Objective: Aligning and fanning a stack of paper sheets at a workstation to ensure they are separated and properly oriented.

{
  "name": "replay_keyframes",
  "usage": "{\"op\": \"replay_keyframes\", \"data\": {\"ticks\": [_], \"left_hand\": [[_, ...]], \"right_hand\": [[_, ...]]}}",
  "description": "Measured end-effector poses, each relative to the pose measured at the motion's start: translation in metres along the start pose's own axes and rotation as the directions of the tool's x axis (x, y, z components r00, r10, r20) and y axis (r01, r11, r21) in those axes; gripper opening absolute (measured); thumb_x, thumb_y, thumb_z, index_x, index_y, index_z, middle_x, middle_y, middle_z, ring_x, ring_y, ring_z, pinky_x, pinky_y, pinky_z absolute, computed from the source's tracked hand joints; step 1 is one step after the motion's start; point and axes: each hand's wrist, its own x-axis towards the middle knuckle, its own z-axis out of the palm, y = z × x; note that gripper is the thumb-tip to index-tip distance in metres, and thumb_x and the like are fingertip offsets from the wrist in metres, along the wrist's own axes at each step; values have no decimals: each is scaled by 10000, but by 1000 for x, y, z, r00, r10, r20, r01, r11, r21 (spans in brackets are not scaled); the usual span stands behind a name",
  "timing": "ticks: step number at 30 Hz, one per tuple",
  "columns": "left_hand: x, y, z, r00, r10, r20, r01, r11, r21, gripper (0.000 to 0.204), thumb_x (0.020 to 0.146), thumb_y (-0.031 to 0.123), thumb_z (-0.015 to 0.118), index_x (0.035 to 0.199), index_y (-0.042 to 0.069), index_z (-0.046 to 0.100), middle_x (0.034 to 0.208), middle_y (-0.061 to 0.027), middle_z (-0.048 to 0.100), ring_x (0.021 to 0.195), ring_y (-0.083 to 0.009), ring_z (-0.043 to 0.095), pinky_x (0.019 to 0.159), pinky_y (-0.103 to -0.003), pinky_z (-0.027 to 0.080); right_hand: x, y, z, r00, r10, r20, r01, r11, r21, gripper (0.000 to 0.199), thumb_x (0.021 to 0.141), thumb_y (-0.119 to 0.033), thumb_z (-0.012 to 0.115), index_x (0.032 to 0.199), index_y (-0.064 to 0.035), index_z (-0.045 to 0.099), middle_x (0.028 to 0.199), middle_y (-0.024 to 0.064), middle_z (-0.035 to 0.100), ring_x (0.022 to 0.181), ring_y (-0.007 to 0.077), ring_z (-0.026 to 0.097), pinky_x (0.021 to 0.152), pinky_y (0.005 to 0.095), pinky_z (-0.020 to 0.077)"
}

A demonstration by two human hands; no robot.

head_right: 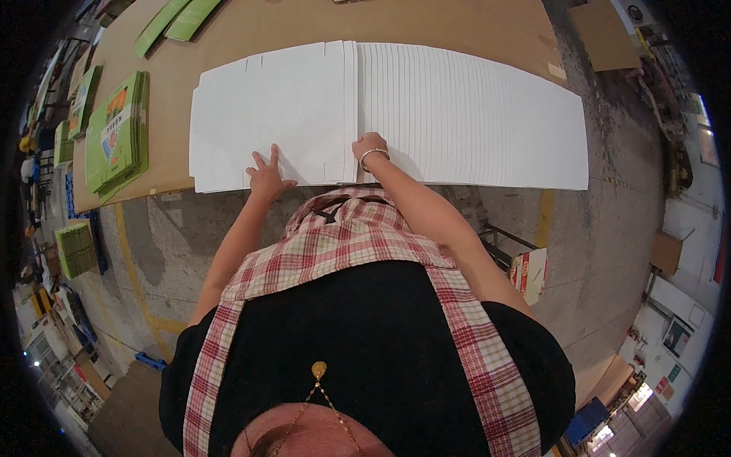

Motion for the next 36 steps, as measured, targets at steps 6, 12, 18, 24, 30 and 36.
{"op": "replay_keyframes", "data": {"ticks": [6,12,18,24,30,36], "left_hand": [[6,-1,9,1000,-5,13,5,999,-37,1100,573,432,788,1410,241,101,1387,-310,110,1125,-580,306,797,-479,489],[5,-12,19,996,83,-24,-85,993,-82,1167,559,473,763,1420,176,33,1362,-393,16,1187,-626,163,946,-649,247],[-1,-12,6,999,11,-38,-14,997,-74,1167,549,510,765,1420,185,59,1375,-369,61,1110,-627,284,837,-573,416],[-3,-10,1,1000,10,-23,-13,994,-105,1143,557,502,765,1418,195,79,1384,-353,55,1128,-618,274,844,-557,419],[0,-9,1,996,41,-77,-47,996,-79,1150,540,479,784,1416,211,89,1372,-358,101,1098,-628,292,822,-567,429],[2,-7,4,999,17,-32,-20,997,-77,1153,544,471,786,1416,214,77,1364,-365,122,1110,-631,277,856,-574,400]], "right_hand": [[17,12,2,982,46,181,-67,992,111,259,701,-239,633,819,-9,650,797,150,643,685,239,625,646,335,507],[19,26,4,976,-57,210,91,983,-156,429,701,-417,667,828,-10,617,805,180,618,694,280,574,663,390,473],[14,13,-3,988,-20,152,-14,975,222,213,714,-149,697,634,6,575,512,108,558,399,202,533,365,341,425],[8,10,-24,903,19,429,-252,832,494,178,724,-97,698,694,-33,534,585,60,549,418,187,525,360,313,435],[2,6,-30,914,77,397,-282,826,489,161,736,-91,689,718,-41,537,602,51,550,446,171,541,402,312,489],[8,14,-24,896,11,444,-302,748,591,157,734,-109,695,701,-45,556,596,41,548,464,153,553,423,323,505]]}}
